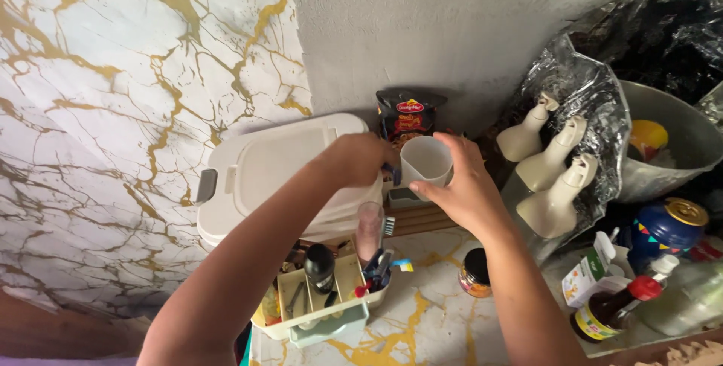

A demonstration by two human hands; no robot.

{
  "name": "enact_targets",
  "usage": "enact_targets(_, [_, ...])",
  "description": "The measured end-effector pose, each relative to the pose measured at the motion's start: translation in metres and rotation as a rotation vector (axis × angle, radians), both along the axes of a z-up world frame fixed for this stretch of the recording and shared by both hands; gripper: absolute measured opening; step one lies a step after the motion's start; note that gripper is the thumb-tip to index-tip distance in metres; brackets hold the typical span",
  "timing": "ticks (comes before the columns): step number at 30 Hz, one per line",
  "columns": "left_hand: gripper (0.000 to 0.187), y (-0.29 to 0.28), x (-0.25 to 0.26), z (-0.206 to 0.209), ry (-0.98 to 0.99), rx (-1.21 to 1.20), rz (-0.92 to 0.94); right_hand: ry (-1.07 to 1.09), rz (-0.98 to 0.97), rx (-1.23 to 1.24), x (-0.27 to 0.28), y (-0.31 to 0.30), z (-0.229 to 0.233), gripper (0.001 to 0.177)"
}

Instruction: The person organizes personal care items on a cluttered countertop. They place toothbrushes, toothpaste, razors, and small bottles into a beige plastic organizer, then move a white lidded container and other items to make space.

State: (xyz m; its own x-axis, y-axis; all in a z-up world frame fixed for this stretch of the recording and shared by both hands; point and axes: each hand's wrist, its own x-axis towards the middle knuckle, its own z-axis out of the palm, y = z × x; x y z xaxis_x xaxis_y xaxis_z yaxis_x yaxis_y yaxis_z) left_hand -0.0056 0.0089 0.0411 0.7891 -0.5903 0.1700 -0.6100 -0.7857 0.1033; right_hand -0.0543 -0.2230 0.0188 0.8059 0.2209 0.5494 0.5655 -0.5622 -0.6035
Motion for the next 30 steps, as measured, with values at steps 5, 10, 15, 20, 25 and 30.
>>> enact_targets(5, [0.028,0.023,-0.009,0.047,-0.111,-0.17,-0.078,0.04,0.047,-0.044,0.006,0.017,0.004,0.08])
enact_targets(10, [0.029,0.048,-0.032,0.093,-0.234,-0.215,-0.122,-0.051,0.224,-0.098,0.027,0.076,0.002,0.086])
enact_targets(15, [0.026,0.057,-0.037,0.095,-0.268,-0.204,-0.126,0.294,0.301,-0.029,0.05,0.113,0.002,0.083])
enact_targets(20, [0.026,0.047,-0.017,0.056,-0.177,-0.095,-0.061,0.252,0.31,0.135,0.048,0.059,-0.006,0.061])
enact_targets(25, [0.023,0.023,-0.006,0.011,-0.066,0.1,0.019,0.276,0.153,-0.048,0.054,0.019,-0.036,0.042])
enact_targets(30, [0.032,0.002,0.004,-0.005,-0.029,0.207,0.019,0.668,0.423,0.171,0.073,0.033,-0.089,0.032])
